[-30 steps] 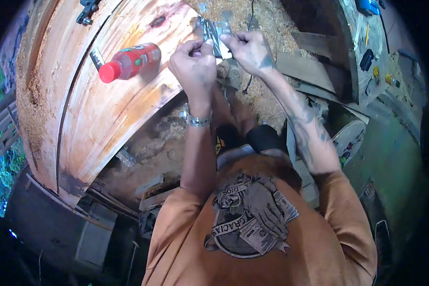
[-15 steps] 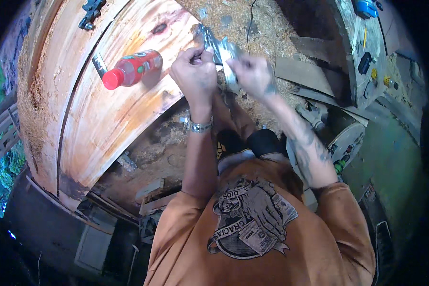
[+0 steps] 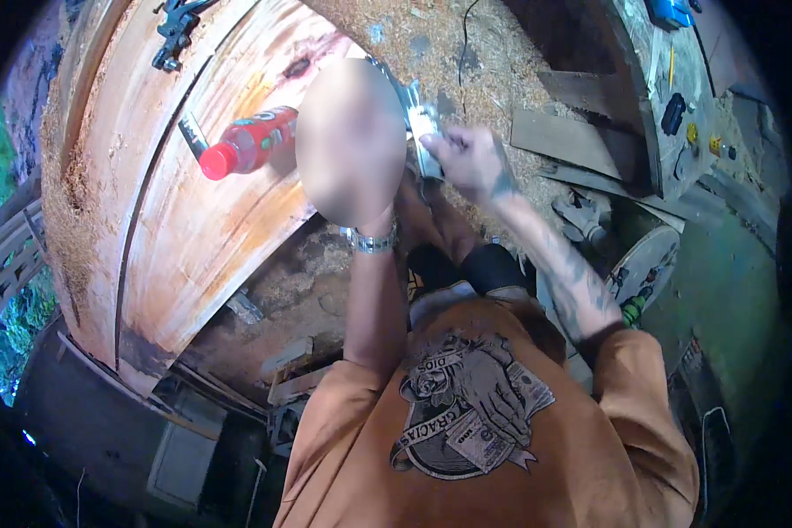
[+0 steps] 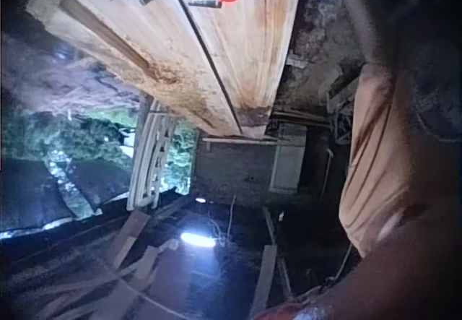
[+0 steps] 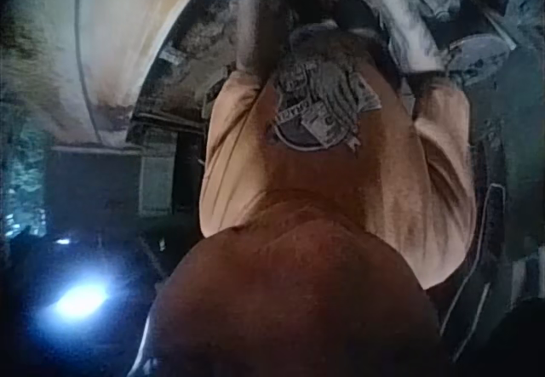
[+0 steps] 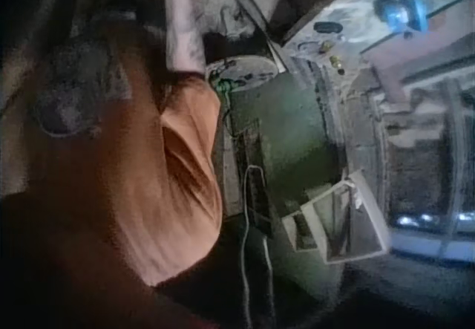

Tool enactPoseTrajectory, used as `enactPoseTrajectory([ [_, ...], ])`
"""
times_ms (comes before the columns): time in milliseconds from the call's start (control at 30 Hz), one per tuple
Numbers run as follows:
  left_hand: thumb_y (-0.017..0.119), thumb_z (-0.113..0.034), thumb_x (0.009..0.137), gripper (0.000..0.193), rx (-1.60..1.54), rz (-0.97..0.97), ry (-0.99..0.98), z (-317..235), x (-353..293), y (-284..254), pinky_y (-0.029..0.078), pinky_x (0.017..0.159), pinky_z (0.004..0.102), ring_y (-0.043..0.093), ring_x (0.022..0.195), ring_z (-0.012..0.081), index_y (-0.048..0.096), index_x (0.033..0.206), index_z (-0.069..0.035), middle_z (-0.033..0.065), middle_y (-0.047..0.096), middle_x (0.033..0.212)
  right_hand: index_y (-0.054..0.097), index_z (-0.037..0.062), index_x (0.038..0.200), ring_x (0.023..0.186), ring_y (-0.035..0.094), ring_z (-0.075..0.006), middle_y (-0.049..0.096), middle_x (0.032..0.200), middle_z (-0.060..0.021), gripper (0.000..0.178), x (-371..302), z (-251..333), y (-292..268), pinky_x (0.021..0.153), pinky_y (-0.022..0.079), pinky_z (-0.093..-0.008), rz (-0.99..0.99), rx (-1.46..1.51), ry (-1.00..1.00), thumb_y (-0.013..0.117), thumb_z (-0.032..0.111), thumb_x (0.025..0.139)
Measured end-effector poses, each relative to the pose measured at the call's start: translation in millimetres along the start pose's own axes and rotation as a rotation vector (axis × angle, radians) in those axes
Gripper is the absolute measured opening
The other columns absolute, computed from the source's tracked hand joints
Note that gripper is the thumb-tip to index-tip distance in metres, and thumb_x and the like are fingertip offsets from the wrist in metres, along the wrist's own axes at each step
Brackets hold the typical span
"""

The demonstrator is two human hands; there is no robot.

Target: The person sharpens a chisel using a small handheld sharpening stone, repeatedly sliding the stone along the metal edge while holding the tool by hand.

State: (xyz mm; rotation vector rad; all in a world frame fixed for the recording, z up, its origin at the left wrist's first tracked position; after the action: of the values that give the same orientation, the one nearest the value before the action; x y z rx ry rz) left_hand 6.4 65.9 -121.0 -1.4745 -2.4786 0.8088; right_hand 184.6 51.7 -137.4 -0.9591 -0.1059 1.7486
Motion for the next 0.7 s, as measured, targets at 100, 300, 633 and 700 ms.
enactPoseTrajectory([
  [100, 0.077, -0.010, 0.078, 0.023, 0.036, 0.047, -0.043, -5.9, -1.5, 2.3, 0.050, 0.063, 0.0340, 0.064, 0.062, 0.0200, 0.075, 0.093, 0.008, 0.0155, 0.069, 0.073, 0.070, -0.0001, 0.072, 0.049, 0.056, -0.0263, 0.060, 0.059, -0.0193, 0.036, 21.4, 8.4, -6.8, 0.054, 0.049, -0.0401, -0.147, 0.084, -0.103, 0.075, 0.032, 0.088],
  [300, 0.080, -0.013, 0.080, 0.023, 0.057, 0.027, 0.030, -1.3, -1.8, 3.1, 0.047, 0.059, 0.0266, 0.056, 0.060, 0.0095, 0.076, 0.090, 0.007, 0.0069, 0.067, 0.066, 0.071, -0.0002, 0.077, 0.056, 0.060, -0.0231, 0.063, 0.066, -0.0201, 0.041, -0.6, -4.6, 0.4, 0.058, 0.050, -0.0393, -0.040, 0.062, -0.064, 0.068, 0.038, 0.092],
  [633, 0.077, -0.009, 0.079, 0.021, 0.038, 0.057, 0.010, 0.8, -1.3, 3.9, 0.051, 0.065, 0.0363, 0.066, 0.064, 0.0256, 0.074, 0.090, 0.008, 0.0197, 0.071, 0.076, 0.071, -0.0011, 0.078, 0.053, 0.054, -0.0166, 0.059, 0.059, -0.0146, 0.035, 6.7, -6.6, 0.1, 0.053, 0.046, -0.0378, -0.034, 0.150, -0.102, 0.071, 0.031, 0.091],
  [700, 0.077, -0.010, 0.078, 0.021, 0.027, 0.063, 0.023, -0.2, -1.7, 6.2, 0.051, 0.065, 0.0368, 0.066, 0.063, 0.0259, 0.074, 0.090, 0.008, 0.0197, 0.071, 0.076, 0.071, -0.0007, 0.079, 0.055, 0.056, -0.0180, 0.061, 0.061, -0.0141, 0.035, 35.0, 9.8, -8.7, 0.055, 0.047, -0.0379, -0.013, 0.105, -0.048, 0.070, 0.031, 0.092],
])
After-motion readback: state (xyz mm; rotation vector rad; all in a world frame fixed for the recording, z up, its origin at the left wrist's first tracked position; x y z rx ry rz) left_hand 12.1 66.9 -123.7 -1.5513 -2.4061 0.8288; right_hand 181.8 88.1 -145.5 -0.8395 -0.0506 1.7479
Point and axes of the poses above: each hand's wrist, its own x-axis towards the middle knuckle, its own y-axis out of the palm, z = x × y, the point moved 6 cm from there along x, towards the middle knuckle
